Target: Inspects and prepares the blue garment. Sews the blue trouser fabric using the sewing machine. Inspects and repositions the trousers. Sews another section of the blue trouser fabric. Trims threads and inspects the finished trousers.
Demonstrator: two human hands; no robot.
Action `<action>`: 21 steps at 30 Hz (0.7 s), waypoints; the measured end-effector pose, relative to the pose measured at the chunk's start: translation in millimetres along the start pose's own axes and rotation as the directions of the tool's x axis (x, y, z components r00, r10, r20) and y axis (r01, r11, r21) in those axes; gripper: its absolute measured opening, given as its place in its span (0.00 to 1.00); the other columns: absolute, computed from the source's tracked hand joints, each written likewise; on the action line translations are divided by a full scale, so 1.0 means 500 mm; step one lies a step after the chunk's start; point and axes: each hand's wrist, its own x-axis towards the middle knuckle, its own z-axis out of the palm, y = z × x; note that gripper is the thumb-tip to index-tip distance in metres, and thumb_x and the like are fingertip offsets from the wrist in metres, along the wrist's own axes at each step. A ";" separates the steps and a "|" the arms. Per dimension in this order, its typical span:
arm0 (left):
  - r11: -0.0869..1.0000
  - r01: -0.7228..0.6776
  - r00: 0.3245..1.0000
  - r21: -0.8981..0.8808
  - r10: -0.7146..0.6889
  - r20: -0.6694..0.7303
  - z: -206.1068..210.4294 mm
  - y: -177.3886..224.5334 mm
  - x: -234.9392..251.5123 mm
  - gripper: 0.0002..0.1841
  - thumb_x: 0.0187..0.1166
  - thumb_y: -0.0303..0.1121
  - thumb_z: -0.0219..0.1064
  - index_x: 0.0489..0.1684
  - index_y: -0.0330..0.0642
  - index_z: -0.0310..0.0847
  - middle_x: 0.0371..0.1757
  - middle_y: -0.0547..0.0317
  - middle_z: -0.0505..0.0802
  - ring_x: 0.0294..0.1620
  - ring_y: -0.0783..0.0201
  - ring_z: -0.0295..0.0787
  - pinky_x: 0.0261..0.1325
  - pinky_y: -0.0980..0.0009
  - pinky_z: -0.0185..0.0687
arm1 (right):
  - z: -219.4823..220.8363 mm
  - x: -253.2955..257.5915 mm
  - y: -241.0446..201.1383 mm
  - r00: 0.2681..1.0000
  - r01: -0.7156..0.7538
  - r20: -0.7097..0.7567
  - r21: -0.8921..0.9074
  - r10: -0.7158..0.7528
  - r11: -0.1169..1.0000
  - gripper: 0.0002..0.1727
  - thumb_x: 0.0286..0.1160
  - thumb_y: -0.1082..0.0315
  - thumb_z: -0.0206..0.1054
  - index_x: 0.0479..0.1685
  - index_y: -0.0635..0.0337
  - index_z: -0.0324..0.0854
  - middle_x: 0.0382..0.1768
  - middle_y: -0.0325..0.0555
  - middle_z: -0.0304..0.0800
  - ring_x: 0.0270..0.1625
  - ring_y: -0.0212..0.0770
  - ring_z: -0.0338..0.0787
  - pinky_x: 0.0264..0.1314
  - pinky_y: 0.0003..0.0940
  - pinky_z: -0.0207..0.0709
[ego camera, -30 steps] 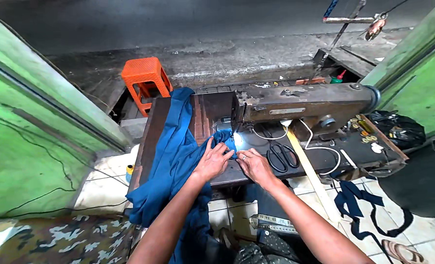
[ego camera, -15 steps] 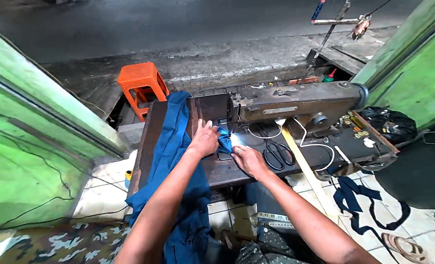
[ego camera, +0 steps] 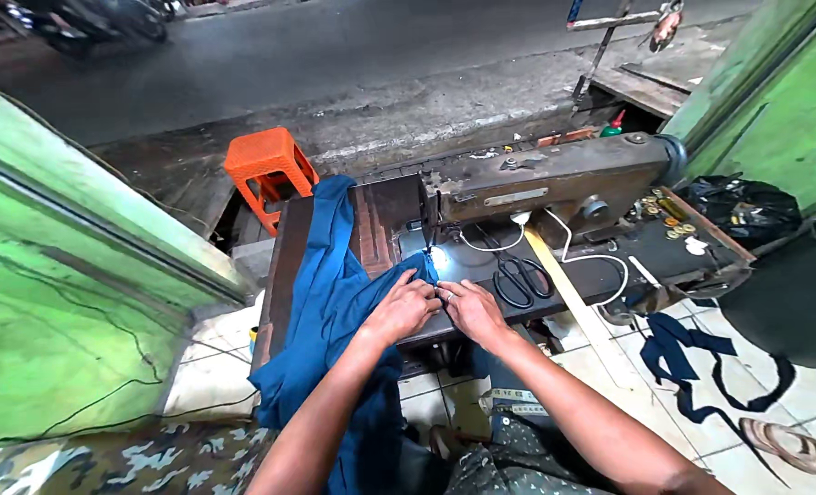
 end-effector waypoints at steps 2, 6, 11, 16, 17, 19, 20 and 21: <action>1.000 0.016 1.000 -0.004 -0.016 -0.009 0.004 0.002 0.000 0.15 0.90 0.39 0.57 0.52 0.46 0.91 0.54 0.51 0.94 0.67 0.51 0.88 0.87 0.41 0.59 | 0.004 -0.005 0.003 1.000 -0.003 -0.029 0.022 0.004 1.000 0.21 0.83 0.70 0.56 0.67 0.50 0.89 0.73 0.41 0.88 0.64 0.52 0.90 0.67 0.47 0.81; 0.999 0.039 0.997 -0.024 -0.040 -0.060 0.015 0.004 -0.003 0.15 0.90 0.39 0.58 0.52 0.47 0.93 0.53 0.51 0.94 0.67 0.51 0.88 0.85 0.42 0.62 | 0.017 -0.009 0.010 0.991 0.011 -0.137 0.033 -0.006 0.999 0.20 0.81 0.71 0.59 0.66 0.53 0.90 0.69 0.41 0.91 0.58 0.52 0.93 0.63 0.46 0.84; 0.998 0.044 0.996 -0.046 -0.047 -0.070 0.020 0.005 -0.005 0.15 0.90 0.39 0.58 0.52 0.46 0.92 0.54 0.50 0.94 0.68 0.51 0.87 0.85 0.43 0.61 | 0.016 -0.008 0.007 0.993 0.041 -0.111 0.026 -0.038 0.999 0.20 0.81 0.72 0.58 0.64 0.52 0.91 0.69 0.40 0.91 0.58 0.51 0.93 0.62 0.46 0.83; 0.985 0.166 0.982 -0.037 -0.169 -0.080 0.022 0.009 0.000 0.21 0.86 0.48 0.61 0.61 0.40 0.85 0.57 0.46 0.92 0.68 0.49 0.87 0.85 0.43 0.61 | 0.021 -0.011 0.012 0.988 0.049 -0.145 0.027 -0.045 0.998 0.18 0.83 0.70 0.58 0.58 0.55 0.93 0.65 0.41 0.93 0.57 0.49 0.93 0.62 0.44 0.84; 0.979 0.198 0.976 -0.038 -0.201 -0.089 0.026 0.010 0.001 0.24 0.85 0.51 0.62 0.62 0.38 0.83 0.59 0.45 0.91 0.68 0.48 0.86 0.85 0.44 0.60 | 0.023 -0.013 0.014 0.987 0.053 -0.153 0.033 -0.047 0.998 0.18 0.83 0.69 0.58 0.59 0.54 0.93 0.65 0.40 0.93 0.57 0.49 0.93 0.62 0.44 0.84; 0.975 0.220 0.969 -0.013 -0.220 -0.112 0.038 0.009 0.003 0.30 0.84 0.56 0.61 0.71 0.40 0.80 0.68 0.46 0.88 0.72 0.49 0.84 0.85 0.44 0.61 | 0.026 -0.014 0.015 0.985 0.057 -0.167 0.041 -0.050 0.998 0.17 0.82 0.69 0.59 0.58 0.55 0.93 0.64 0.41 0.94 0.56 0.49 0.93 0.63 0.44 0.84; 0.977 0.215 0.970 0.003 -0.213 -0.122 0.044 0.008 0.003 0.32 0.84 0.57 0.59 0.76 0.41 0.78 0.72 0.47 0.87 0.73 0.49 0.83 0.84 0.44 0.61 | 0.027 -0.015 0.016 0.984 0.062 -0.169 0.048 -0.053 0.997 0.17 0.82 0.69 0.59 0.57 0.56 0.93 0.64 0.42 0.94 0.57 0.50 0.93 0.63 0.45 0.83; 0.978 0.206 0.970 0.019 -0.201 -0.137 0.051 0.007 0.002 0.33 0.85 0.58 0.58 0.78 0.42 0.78 0.74 0.48 0.86 0.74 0.48 0.82 0.83 0.43 0.62 | 0.028 -0.016 0.017 0.983 0.070 -0.173 0.045 -0.062 0.996 0.17 0.82 0.69 0.59 0.57 0.56 0.93 0.63 0.43 0.94 0.56 0.50 0.93 0.63 0.45 0.84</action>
